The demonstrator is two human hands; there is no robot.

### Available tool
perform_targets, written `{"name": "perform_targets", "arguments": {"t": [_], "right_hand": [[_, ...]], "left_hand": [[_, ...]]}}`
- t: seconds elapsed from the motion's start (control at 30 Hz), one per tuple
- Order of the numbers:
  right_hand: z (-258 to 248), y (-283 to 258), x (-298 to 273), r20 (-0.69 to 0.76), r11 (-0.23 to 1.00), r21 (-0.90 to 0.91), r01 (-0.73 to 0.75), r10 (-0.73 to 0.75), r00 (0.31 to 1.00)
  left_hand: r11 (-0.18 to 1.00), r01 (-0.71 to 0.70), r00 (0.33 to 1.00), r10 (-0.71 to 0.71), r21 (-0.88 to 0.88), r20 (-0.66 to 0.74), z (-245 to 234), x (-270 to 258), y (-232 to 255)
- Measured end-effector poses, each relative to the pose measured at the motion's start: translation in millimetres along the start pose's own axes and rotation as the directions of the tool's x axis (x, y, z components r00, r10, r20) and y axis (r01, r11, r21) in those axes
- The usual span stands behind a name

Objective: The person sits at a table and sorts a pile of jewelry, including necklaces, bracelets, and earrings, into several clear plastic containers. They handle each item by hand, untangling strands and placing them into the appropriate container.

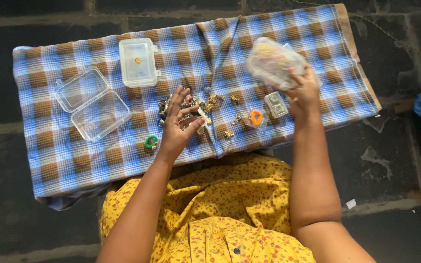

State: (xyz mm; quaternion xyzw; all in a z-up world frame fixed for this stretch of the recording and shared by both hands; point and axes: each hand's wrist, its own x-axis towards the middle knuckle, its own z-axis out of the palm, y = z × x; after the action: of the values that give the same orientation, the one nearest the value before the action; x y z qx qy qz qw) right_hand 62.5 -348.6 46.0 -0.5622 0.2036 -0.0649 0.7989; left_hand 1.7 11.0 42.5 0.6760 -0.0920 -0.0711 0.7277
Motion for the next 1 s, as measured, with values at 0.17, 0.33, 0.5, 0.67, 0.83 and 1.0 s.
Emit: {"name": "perform_targets", "arguments": {"t": [0.17,0.33,0.5,0.67,0.83,1.0], "right_hand": [[-72.1,15.1,25.2,-0.328,0.999,-0.047,0.008,-0.023,0.944],[-119.3,63.3,72.1,-0.347,0.949,-0.249,0.192,-0.272,0.898],[-127.0,79.5,86.3,-0.389,0.857,-0.495,0.143,-0.366,0.845],[-98.5,56.2,64.2,-0.317,0.580,-0.812,0.063,-0.530,0.786],[-30.2,29.4,20.1,-0.161,0.572,-0.785,0.238,-0.559,0.813],[17.3,7.3,-15.0,0.082,0.453,-0.877,0.160,-0.186,0.979]], "left_hand": [[0.999,0.037,0.999,-0.039,-0.035,-0.035,2.3,-0.4,-2.2],[0.998,0.025,0.998,-0.028,-0.058,-0.047,2.7,-2.5,-2.6],[0.996,0.051,0.996,-0.056,-0.072,-0.065,1.1,-2.5,-4.6],[0.996,0.060,0.995,-0.065,-0.066,-0.077,0.0,-1.1,-4.5],[0.999,0.047,0.990,-0.045,0.008,-0.130,-5.2,-0.8,-7.4],[0.997,0.073,0.982,-0.068,0.020,-0.176,-8.4,0.2,-11.3]]}}
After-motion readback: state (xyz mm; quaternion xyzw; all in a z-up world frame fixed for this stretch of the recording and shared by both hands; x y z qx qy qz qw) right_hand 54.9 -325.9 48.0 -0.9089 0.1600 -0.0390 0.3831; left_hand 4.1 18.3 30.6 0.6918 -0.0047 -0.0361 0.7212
